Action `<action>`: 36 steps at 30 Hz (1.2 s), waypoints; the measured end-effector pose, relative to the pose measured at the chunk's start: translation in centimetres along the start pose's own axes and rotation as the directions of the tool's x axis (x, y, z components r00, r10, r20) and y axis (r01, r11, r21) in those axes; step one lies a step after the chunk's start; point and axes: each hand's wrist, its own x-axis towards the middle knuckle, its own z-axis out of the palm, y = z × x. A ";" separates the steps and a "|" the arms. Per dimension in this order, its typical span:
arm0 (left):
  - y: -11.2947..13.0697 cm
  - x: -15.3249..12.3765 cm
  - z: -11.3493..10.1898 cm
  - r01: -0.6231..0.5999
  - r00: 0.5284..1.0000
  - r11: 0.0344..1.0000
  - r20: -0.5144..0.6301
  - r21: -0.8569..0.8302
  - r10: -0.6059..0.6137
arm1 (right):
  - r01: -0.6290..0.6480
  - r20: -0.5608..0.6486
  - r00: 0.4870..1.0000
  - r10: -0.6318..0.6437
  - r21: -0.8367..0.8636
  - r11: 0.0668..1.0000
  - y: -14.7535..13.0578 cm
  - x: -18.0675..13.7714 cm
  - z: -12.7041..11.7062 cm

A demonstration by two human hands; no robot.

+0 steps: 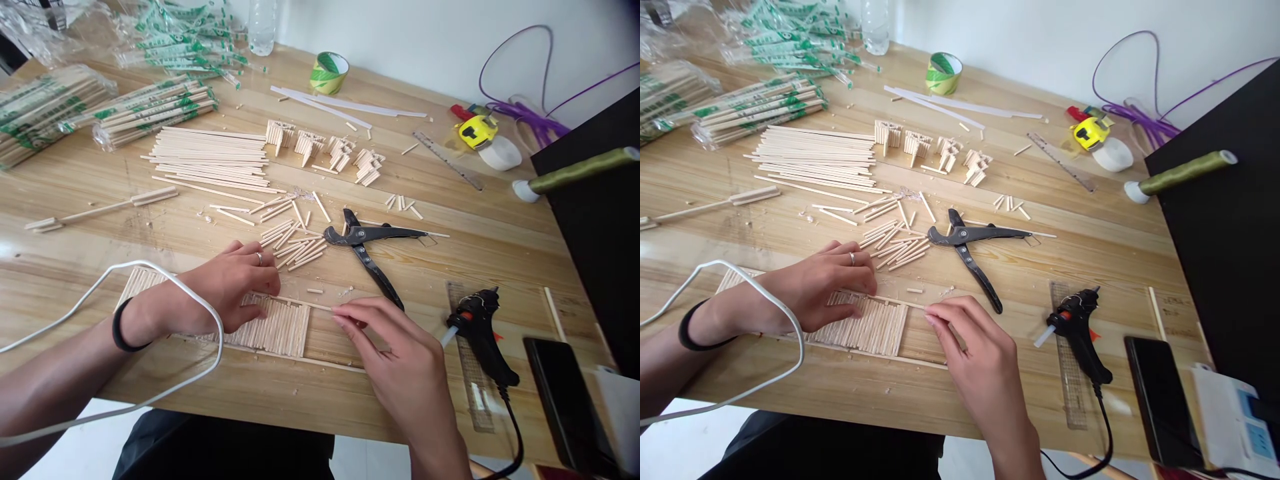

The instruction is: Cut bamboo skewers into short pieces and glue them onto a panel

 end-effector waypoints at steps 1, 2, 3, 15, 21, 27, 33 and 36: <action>0.0 0.0 0.0 0.000 1.000 1.000 0.000 0.000 0.000 | 0.045 0.011 0.999 -0.045 -0.042 0.998 0.1 -0.1 -0.1; 0.0 0.0 0.0 0.002 1.000 1.000 0.001 0.001 -0.002 | 0.085 0.017 0.996 -0.084 -0.074 0.994 0.3 -0.1 -0.1; 0.0 0.0 0.0 0.004 1.000 1.000 0.001 0.003 -0.004 | 0.115 0.021 0.993 -0.114 -0.097 0.989 0.4 -0.2 0.0; -0.1 -0.1 0.0 0.005 1.000 1.000 0.011 0.007 -0.005 | 0.113 -0.011 0.993 -0.118 -0.214 0.970 0.5 0.1 -0.4; -0.2 -0.2 0.1 -0.019 1.000 1.000 -0.013 -0.007 0.019 | -0.073 -0.127 0.990 0.056 -0.132 0.989 0.6 -0.4 -1.8; -0.1 -0.2 0.0 -0.018 1.000 1.000 -0.009 -0.008 0.018 | -0.161 -0.463 0.796 0.390 0.458 0.874 0.8 -0.1 -4.5; -0.2 -0.2 0.1 -0.017 0.999 1.000 -0.028 -0.012 0.017 | -0.132 -0.515 0.740 0.433 0.520 0.844 3.5 2.9 -9.0; -0.2 -0.2 0.2 0.000 1.000 1.000 -0.021 -0.009 0.000 | -0.061 -0.625 0.655 0.424 0.516 0.854 6.6 4.3 -10.5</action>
